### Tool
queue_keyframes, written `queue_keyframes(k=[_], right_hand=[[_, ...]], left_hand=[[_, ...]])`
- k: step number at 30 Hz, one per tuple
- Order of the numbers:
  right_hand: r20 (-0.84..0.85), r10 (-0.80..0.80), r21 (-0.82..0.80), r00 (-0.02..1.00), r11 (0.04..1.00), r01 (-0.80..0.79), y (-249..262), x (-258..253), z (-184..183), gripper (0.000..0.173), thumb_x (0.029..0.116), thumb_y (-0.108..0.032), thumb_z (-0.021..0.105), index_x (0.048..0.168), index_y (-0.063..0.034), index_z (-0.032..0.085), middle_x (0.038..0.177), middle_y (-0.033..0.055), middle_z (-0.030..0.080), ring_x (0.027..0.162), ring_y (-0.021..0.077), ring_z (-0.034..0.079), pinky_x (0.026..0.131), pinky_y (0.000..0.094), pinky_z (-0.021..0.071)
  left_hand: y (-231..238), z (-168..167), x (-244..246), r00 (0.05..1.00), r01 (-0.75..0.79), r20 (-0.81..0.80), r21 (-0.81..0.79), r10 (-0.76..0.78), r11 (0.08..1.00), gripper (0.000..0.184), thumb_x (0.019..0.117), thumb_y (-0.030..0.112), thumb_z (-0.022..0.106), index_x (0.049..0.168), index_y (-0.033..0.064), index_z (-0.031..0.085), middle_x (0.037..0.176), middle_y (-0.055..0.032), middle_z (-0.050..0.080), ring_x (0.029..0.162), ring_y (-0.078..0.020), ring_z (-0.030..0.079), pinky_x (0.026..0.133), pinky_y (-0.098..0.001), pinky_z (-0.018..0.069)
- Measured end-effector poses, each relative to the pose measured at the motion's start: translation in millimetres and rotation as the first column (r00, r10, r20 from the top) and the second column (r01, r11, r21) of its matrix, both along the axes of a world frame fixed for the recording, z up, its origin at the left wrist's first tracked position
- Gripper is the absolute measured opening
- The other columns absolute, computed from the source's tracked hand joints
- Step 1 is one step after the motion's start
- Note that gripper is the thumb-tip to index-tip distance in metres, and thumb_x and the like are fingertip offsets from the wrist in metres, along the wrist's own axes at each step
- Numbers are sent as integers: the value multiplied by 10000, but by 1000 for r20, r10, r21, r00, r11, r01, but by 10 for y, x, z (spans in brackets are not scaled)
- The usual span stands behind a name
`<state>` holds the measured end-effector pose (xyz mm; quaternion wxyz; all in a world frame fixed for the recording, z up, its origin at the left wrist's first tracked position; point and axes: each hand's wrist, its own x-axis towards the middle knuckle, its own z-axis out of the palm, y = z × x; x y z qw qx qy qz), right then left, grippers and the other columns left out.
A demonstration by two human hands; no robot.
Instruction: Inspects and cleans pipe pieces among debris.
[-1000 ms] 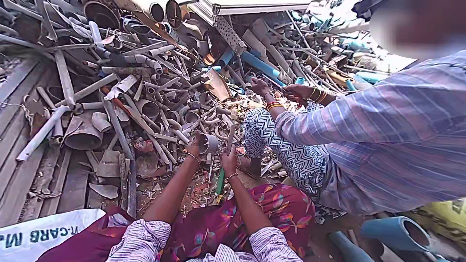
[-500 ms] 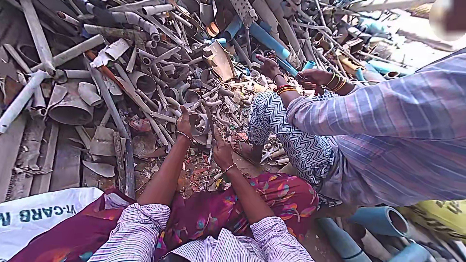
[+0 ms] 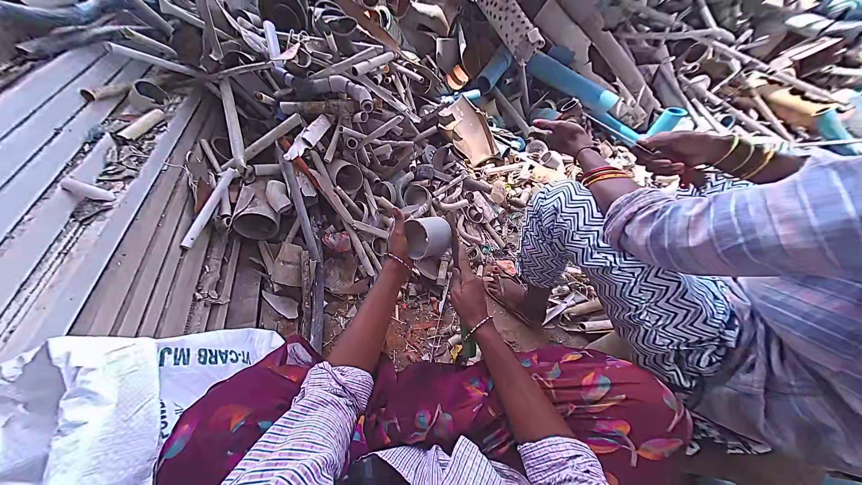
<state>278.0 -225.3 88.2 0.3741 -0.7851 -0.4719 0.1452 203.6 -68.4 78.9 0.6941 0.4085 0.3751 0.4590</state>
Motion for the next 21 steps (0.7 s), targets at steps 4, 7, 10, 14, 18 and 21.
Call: queue_keyframes(k=[4, 7, 10, 14, 18, 21], right_hand=[[-48, 12, -25, 999, 1000, -13, -8, 39, 21, 578, 1059, -38, 421, 1616, -18, 265, 946, 256, 714, 834, 377, 688, 868, 508, 531], [-28, 147, 93, 989, 985, -144, -27, -41, 33, 568, 1040, -26, 412, 1597, 5, 306, 828, 208, 692, 737, 323, 656, 782, 472, 537], [-45, 137, 74, 989, 988, -134, -34, -75, 91, 540, 1053, -45, 417, 1586, -4, 345, 829, 218, 697, 755, 337, 668, 797, 481, 536], [-177, 92, 31, 980, 996, -88, 2, 40, 37, 522, 1088, -86, 382, 1602, -29, 311, 786, 139, 657, 678, 222, 595, 730, 389, 517], [-333, 102, 111, 937, 991, -69, 16, 66, -25, 537, 1090, -78, 377, 1617, -42, 278, 676, 73, 604, 528, 133, 513, 579, 316, 487], [-597, 99, 161, 796, 987, -2, 16, 74, 1, 528, 1104, -58, 353, 1614, -8, 226, 597, 18, 534, 444, 63, 464, 468, 219, 442]], left_hand=[[90, -96, -32, 997, -29, -75, 38, 32, 999, 684, 1097, 555, 182, 1475, 43, 434, 1378, -170, 558, 1223, -229, 563, 1044, -455, 461], [23, -84, 1, 992, -35, -124, 20, 37, 999, 664, 1107, 524, 201, 1506, 39, 415, 1455, -188, 506, 1299, -257, 516, 1085, -476, 423], [-17, -54, 19, 993, -38, -109, 14, 40, 999, 650, 1113, 503, 202, 1485, 12, 410, 1386, -196, 529, 1214, -243, 545, 1035, -449, 451], [-75, -14, 22, 1000, -15, -14, -12, 15, 1000, 665, 1096, 566, 185, 1352, 41, 504, 1158, -109, 617, 1010, -157, 602, 909, -381, 517], [-151, 47, 53, 999, -26, 37, -92, 30, 995, 681, 1082, 603, 182, 1271, 64, 555, 1060, -74, 632, 946, -139, 614, 862, -375, 533], [-166, 27, 120, 996, -40, 69, -117, 48, 992, 700, 1079, 605, 174, 1326, 58, 534, 1130, -118, 634, 1024, -182, 620, 915, -412, 526]])
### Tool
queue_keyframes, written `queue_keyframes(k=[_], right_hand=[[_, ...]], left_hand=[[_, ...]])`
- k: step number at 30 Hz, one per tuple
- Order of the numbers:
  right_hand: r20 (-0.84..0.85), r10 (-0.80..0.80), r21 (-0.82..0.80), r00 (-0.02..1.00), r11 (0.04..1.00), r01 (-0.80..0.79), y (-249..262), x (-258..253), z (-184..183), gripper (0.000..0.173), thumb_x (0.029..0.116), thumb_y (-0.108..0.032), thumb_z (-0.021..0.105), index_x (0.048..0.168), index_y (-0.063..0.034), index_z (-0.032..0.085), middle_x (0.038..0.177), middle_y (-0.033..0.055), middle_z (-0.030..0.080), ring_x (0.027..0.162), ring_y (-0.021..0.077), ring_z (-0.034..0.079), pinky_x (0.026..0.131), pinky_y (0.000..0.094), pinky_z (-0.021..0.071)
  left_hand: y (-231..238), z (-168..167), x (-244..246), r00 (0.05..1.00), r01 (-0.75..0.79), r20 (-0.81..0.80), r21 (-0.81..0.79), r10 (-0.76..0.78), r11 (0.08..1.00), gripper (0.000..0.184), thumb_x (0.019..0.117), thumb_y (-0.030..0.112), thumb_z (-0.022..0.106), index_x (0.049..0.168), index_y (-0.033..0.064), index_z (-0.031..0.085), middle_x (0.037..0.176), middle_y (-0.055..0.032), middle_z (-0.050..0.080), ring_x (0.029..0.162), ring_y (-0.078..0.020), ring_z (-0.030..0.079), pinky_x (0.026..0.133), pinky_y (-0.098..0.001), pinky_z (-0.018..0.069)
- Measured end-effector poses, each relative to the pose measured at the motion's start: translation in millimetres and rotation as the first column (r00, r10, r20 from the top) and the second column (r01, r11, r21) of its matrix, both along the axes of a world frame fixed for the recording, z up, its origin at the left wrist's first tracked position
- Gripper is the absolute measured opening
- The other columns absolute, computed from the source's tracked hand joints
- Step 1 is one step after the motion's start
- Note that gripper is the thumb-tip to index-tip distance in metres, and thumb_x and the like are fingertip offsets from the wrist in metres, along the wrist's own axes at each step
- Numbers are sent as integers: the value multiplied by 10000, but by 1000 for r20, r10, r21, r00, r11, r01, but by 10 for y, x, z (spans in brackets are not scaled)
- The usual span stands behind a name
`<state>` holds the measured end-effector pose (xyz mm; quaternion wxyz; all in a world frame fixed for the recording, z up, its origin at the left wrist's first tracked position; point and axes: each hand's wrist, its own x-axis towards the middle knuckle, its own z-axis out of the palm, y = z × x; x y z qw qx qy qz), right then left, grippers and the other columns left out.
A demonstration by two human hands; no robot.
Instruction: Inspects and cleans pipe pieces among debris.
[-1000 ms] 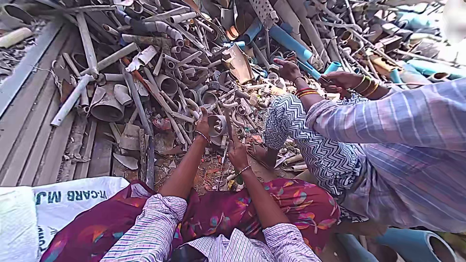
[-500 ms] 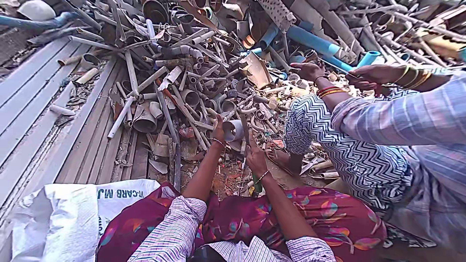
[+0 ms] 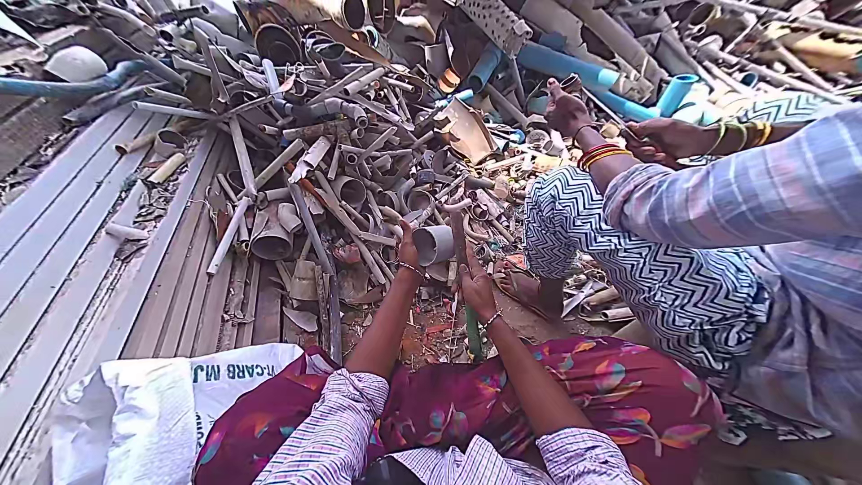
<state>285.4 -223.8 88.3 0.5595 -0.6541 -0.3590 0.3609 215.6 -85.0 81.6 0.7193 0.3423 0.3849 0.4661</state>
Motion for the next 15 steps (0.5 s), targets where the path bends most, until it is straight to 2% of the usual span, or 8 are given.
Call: queue_keyframes(k=[2, 4, 6, 8, 9, 10, 13, 15], right_hand=[[-94, 33, 46, 995, 999, -28, -20, -55, 80, 522, 1099, -41, 347, 1603, 14, 225, 588, 2, 530, 432, 39, 443, 448, 190, 415], [-119, 5, 18, 993, 1000, -3, -17, -38, 57, 517, 1105, -50, 351, 1606, 6, 236, 590, 15, 545, 426, 42, 442, 438, 196, 406], [-182, -47, -30, 982, 999, 42, 12, 18, 5, 500, 1118, -79, 348, 1600, 5, 245, 585, 32, 538, 415, 64, 452, 420, 212, 412], [-245, -19, -10, 969, 1000, 18, 0, -13, 76, 464, 1119, -79, 346, 1564, 28, 271, 567, 13, 517, 405, 49, 457, 409, 187, 413], [-260, 14, 7, 965, 1000, -12, -13, -31, 116, 498, 1115, -72, 346, 1594, 11, 237, 574, 15, 510, 411, 55, 464, 418, 189, 422], [-257, 18, 14, 966, 1000, -15, -12, -33, 126, 511, 1112, -66, 352, 1603, -2, 227, 573, 18, 519, 413, 58, 478, 424, 190, 435], [-271, -90, -26, 958, 996, 87, 10, 33, 20, 525, 1117, -72, 360, 1618, -27, 212, 575, 42, 527, 405, 78, 475, 407, 215, 430], [-275, -51, -16, 960, 999, 49, -3, 11, 71, 529, 1114, -61, 349, 1618, -13, 195, 565, 33, 518, 406, 74, 487, 416, 206, 444]], left_hand=[[-25, 4, -3, 1000, 25, 1, 5, -25, 1000, 708, 1073, 621, 173, 1374, 77, 512, 1182, -121, 632, 1058, -190, 622, 931, -428, 530], [-43, -6, -11, 999, 11, -44, 17, -10, 1000, 655, 1078, 608, 212, 1299, 86, 540, 1094, -95, 634, 978, -170, 629, 867, -403, 546], [-60, 2, -10, 998, 6, -70, 10, -5, 1000, 640, 1088, 583, 238, 1290, 66, 555, 1084, -105, 633, 960, -177, 622, 854, -402, 539], [-91, 37, 2, 998, 27, -53, 7, -26, 1000, 659, 1093, 572, 199, 1323, 53, 534, 1118, -110, 634, 984, -173, 621, 877, -398, 535], [-90, 32, 12, 998, 30, -57, 14, -30, 999, 658, 1091, 577, 191, 1316, 60, 531, 1110, -102, 633, 977, -167, 624, 867, -395, 540], [-74, 17, 14, 997, 31, -69, 26, -29, 999, 653, 1092, 576, 193, 1314, 63, 530, 1122, -106, 629, 990, -175, 620, 876, -404, 535], [-87, 7, -19, 989, 78, -126, 37, -73, 996, 683, 1089, 584, 203, 1432, 64, 483, 1281, -151, 607, 1125, -223, 597, 969, -446, 502], [-67, -6, -9, 991, 84, -110, 39, -79, 996, 682, 1087, 589, 199, 1380, 60, 515, 1200, -132, 628, 1058, -206, 611, 927, -430, 516]])
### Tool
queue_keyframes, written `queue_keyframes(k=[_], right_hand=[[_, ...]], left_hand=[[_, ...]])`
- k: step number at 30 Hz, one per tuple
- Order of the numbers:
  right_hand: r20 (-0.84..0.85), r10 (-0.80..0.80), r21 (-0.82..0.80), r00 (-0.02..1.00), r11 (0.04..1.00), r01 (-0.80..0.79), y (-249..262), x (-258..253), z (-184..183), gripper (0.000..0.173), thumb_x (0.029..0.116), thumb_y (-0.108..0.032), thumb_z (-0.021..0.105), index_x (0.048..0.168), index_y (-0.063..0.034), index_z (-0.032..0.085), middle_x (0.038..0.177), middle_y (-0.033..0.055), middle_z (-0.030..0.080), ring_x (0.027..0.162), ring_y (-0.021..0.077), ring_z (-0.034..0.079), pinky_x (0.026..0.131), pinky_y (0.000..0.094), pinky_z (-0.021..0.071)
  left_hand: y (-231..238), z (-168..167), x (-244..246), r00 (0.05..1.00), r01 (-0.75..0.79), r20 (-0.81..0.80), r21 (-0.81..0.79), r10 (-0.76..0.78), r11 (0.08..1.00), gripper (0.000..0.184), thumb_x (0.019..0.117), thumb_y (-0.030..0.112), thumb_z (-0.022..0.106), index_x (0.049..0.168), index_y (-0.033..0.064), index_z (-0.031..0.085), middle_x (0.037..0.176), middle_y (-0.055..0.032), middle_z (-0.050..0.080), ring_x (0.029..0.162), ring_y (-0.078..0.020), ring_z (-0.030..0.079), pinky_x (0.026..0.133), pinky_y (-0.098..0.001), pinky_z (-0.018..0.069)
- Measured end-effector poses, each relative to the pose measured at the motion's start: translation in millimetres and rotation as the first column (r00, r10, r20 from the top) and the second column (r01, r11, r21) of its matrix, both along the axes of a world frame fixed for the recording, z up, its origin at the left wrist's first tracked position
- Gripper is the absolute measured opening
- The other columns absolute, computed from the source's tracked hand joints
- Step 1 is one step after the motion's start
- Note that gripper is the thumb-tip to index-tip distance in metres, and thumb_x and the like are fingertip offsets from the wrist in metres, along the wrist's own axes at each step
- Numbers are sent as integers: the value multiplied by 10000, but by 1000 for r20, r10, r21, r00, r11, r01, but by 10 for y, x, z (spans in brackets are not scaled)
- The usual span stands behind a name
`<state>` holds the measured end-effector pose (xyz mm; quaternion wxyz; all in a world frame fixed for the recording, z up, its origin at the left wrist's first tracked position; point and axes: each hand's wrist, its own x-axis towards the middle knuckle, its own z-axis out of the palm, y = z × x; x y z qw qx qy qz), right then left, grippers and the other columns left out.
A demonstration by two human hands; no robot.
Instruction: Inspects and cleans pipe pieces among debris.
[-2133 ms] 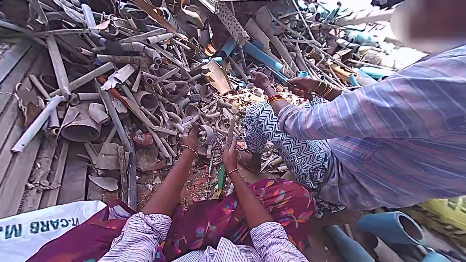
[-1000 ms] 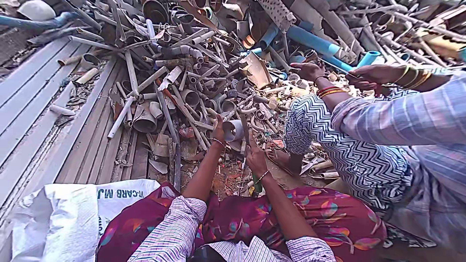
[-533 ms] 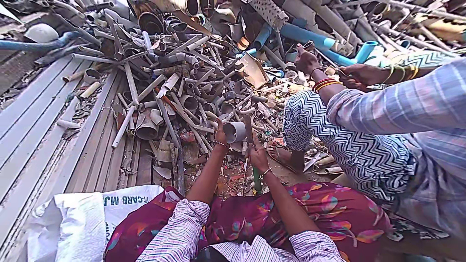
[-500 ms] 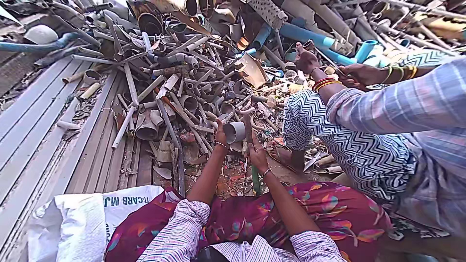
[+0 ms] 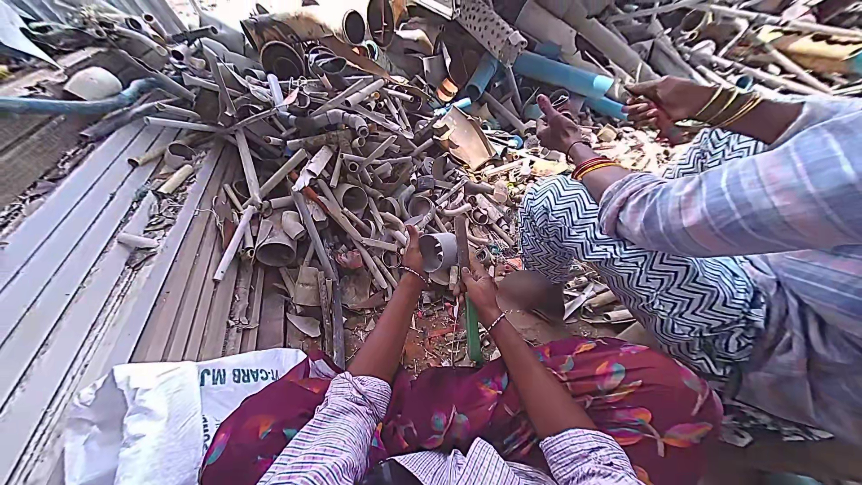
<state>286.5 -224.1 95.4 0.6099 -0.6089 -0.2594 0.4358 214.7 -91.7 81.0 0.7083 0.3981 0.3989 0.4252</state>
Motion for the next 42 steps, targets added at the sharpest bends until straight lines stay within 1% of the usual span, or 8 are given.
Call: queue_keyframes(k=[3, 14, 17, 27, 31, 33, 37, 42], right_hand=[[29, 61, -1, 998, 998, -61, -13, -39, 50, 490, 1110, -67, 364, 1583, 19, 267, 559, 27, 538, 408, 65, 502, 432, 198, 457], [-8, 9, -37, 1000, 999, -9, 1, -1, -3, 515, 1120, -94, 364, 1610, -16, 228, 567, 32, 496, 395, 76, 444, 397, 214, 405], [0, 63, -23, 998, 998, -62, -10, -20, 50, 520, 1117, -87, 361, 1617, -38, 229, 564, 32, 515, 390, 70, 448, 403, 209, 411], [6, 21, -59, 1000, 998, -20, 4, 38, -38, 536, 1123, -111, 359, 1634, -67, 203, 589, 40, 507, 398, 89, 436, 402, 235, 404], [-1, 89, -56, 996, 994, -89, -32, 8, 97, 535, 1122, -105, 362, 1631, -58, 205, 574, 30, 505, 392, 75, 439, 405, 212, 403], [-7, 41, -100, 999, 994, -41, -31, 55, 17, 531, 1123, -107, 365, 1626, -48, 207, 606, 30, 493, 410, 80, 437, 416, 221, 402], [-45, 67, -28, 997, 997, -68, -66, 33, 125, 544, 1117, -88, 368, 1627, -39, 184, 574, 10, 471, 408, 63, 432, 410, 203, 394], [-231, -201, -28, 952, 979, 200, -10, 60, 51, 588, 1105, -133, 458, 1625, -103, 184, 726, 60, 574, 412, 63, 394, 374, 208, 354]], left_hand=[[18, -27, 6, 999, -38, 24, 30, 37, 999, 617, 1107, 532, 201, 1261, 39, 538, 1025, -87, 624, 907, -149, 624, 834, -373, 540], [7, -11, 0, 1000, -19, 4, 9, 19, 1000, 656, 1102, 543, 206, 1353, 19, 509, 1164, -148, 618, 1029, -202, 608, 928, -421, 511], [-10, 33, 7, 999, -49, 2, -4, 49, 999, 620, 1101, 546, 198, 1283, 49, 519, 1035, -101, 619, 906, -164, 621, 821, -378, 542], [-33, 79, -105, 981, 57, -189, 49, -46, 997, 704, 1068, 627, 263, 1499, 102, 446, 1370, -174, 582, 1191, -276, 591, 994, -495, 498], [8, 173, -142, 968, 75, -247, 145, -37, 987, 600, 1113, 503, 234, 1451, 50, 435, 1217, -165, 602, 1025, -214, 612, 900, -413, 524], [19, 205, -154, 969, 99, -242, 161, -58, 982, 602, 1125, 452, 218, 1477, 2, 407, 1313, -218, 570, 1126, -253, 583, 996, -445, 473], [56, 312, -266, 981, 126, -167, 176, -97, 976, 745, 1064, 634, 136, 1443, 89, 473, 1196, -105, 647, 1022, -149, 636, 922, -387, 532], [7, 267, -288, 953, 237, -243, 225, -182, 945, 681, 1087, 581, 143, 1418, 114, 513, 1158, -79, 649, 962, -129, 626, 864, -359, 533]])
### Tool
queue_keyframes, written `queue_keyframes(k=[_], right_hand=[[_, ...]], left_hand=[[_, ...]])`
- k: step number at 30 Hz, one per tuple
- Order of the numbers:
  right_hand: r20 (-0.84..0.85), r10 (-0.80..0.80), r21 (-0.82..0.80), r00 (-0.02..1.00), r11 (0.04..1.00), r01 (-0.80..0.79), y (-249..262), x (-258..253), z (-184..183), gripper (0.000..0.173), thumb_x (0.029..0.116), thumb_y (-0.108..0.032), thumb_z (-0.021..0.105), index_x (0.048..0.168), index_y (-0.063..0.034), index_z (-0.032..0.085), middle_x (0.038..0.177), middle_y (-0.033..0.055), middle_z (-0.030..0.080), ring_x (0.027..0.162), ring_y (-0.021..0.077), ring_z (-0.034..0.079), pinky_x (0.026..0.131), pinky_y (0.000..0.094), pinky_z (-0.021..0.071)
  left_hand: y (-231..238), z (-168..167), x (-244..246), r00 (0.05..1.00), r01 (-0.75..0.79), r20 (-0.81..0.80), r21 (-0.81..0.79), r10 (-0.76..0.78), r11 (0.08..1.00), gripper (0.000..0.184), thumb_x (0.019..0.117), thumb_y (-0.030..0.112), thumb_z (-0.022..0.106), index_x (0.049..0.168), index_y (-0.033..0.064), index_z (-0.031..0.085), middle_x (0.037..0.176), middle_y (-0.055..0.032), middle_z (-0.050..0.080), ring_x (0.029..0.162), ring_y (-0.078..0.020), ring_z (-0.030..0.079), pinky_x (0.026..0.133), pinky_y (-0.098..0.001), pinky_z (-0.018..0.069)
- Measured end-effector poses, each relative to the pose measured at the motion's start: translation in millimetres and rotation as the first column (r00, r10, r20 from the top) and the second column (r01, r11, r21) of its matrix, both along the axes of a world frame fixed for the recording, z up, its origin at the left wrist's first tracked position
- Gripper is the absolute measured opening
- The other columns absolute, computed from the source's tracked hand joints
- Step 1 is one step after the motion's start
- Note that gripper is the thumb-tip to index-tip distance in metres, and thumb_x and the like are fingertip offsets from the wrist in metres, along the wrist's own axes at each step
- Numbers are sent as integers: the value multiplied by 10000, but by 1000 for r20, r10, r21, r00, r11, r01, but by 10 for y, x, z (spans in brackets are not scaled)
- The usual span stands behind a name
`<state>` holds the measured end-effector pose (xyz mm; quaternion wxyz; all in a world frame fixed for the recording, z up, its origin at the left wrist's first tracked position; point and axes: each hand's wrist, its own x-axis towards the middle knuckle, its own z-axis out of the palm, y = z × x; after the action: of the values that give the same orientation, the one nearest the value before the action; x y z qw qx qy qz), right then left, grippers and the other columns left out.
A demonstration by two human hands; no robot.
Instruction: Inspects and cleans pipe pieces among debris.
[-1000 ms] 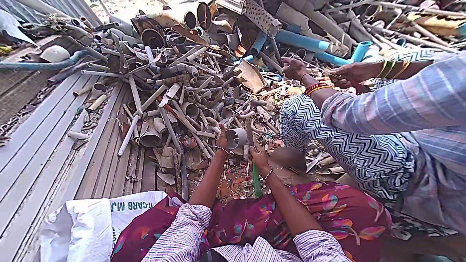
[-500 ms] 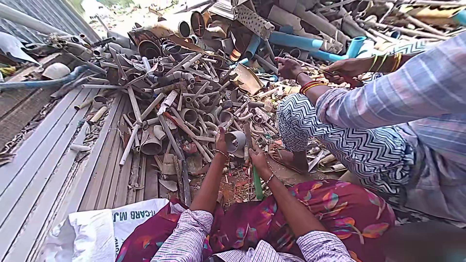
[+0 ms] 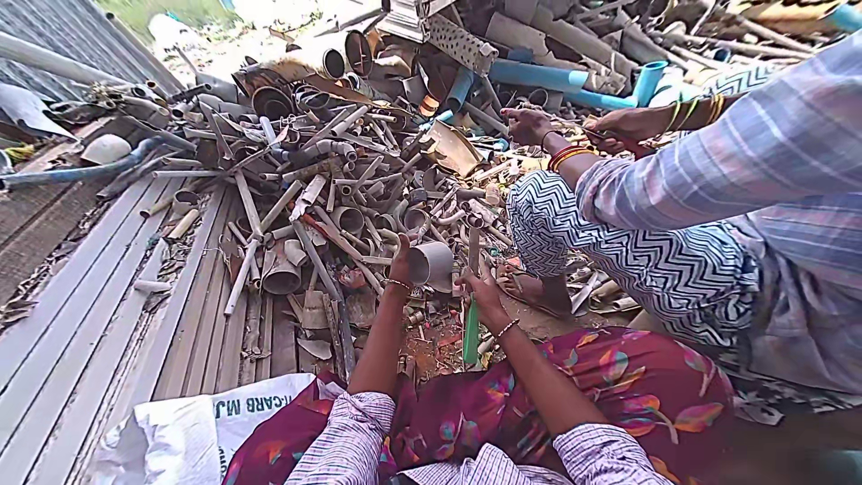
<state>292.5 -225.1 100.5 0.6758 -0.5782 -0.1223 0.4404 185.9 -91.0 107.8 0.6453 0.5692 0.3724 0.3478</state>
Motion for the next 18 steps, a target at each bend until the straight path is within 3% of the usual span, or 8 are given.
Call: queue_keyframes(k=[3, 6, 7, 10, 12, 13, 16, 18], right_hand=[[-37, -21, 43, 999, 999, 23, 5, -1, 34, 716, 1043, -80, 580, 1635, -150, 183, 810, 61, 503, 426, 66, 394, 376, 208, 386], [-39, -28, 145, 999, 989, 33, 18, -28, 5, 732, 1014, 18, 579, 1625, -116, 198, 772, 59, 508, 414, 61, 399, 379, 200, 396], [-62, -55, 195, 997, 979, 66, 25, -27, 10, 708, 1017, 38, 553, 1614, -108, 200, 746, 49, 502, 408, 52, 396, 376, 190, 393], [-97, -133, 306, 986, 939, 157, 33, 16, 9, 707, 1025, 71, 492, 1623, -126, 170, 754, 32, 503, 414, 36, 389, 381, 174, 380], [-103, -191, 338, 976, 916, 215, 40, 31, -23, 705, 1020, 82, 486, 1616, -118, 167, 771, 38, 521, 418, 37, 401, 384, 175, 389], [-108, -216, 340, 970, 909, 240, 48, 35, -30, 704, 1020, 82, 486, 1616, -120, 169, 773, 38, 520, 416, 38, 400, 383, 176, 389], [-107, -251, 330, 962, 904, 272, 52, 48, -62, 713, 1025, 79, 480, 1628, -130, 163, 789, 42, 517, 416, 32, 400, 381, 171, 384], [-76, -247, 306, 966, 916, 259, 43, 52, -72, 678, 1029, 70, 480, 1616, -109, 192, 805, 47, 523, 423, 32, 400, 384, 168, 381]], left_hand=[[-28, -104, 33, 980, 198, -24, 71, -196, 978, 604, 1105, 473, 212, 1450, 34, 441, 1170, -136, 682, 987, -155, 660, 892, -365, 538], [-24, -161, 83, 953, 286, 68, 120, -295, 951, 816, 1009, 663, 349, 1472, -8, 351, 1173, -105, 717, 1018, -124, 694, 926, -323, 555], [-58, -154, 89, 957, 265, 92, 106, -275, 958, 893, 976, 724, 376, 1509, 11, 317, 1223, -101, 706, 1054, -124, 688, 945, -326, 548], [-187, -151, 166, 972, 172, 159, 21, -173, 985, 720, 1069, 574, 243, 1563, 52, 286, 1326, -109, 631, 1120, -132, 627, 979, -344, 507], [-298, -192, 275, 949, 99, 309, -88, -67, 991, 640, 1083, 528, 249, 1476, 54, 422, 1233, -107, 635, 1074, -148, 624, 951, -356, 522], [-366, -188, 359, 920, 55, 392, -170, 16, 984, 576, 1090, 510, 255, 1353, 66, 510, 1108, -82, 665, 991, -144, 648, 887, -355, 549], [-513, -159, 505, 850, 14, 488, -396, 198, 918, 504, 1103, 485, 284, 1277, 79, 527, 1024, -92, 656, 935, -196, 657, 825, -404, 568], [-533, -149, 521, 850, 1, 479, -419, 220, 908, 508, 1106, 491, 292, 1277, 82, 539, 1015, -85, 662, 929, -192, 663, 824, -397, 572]])
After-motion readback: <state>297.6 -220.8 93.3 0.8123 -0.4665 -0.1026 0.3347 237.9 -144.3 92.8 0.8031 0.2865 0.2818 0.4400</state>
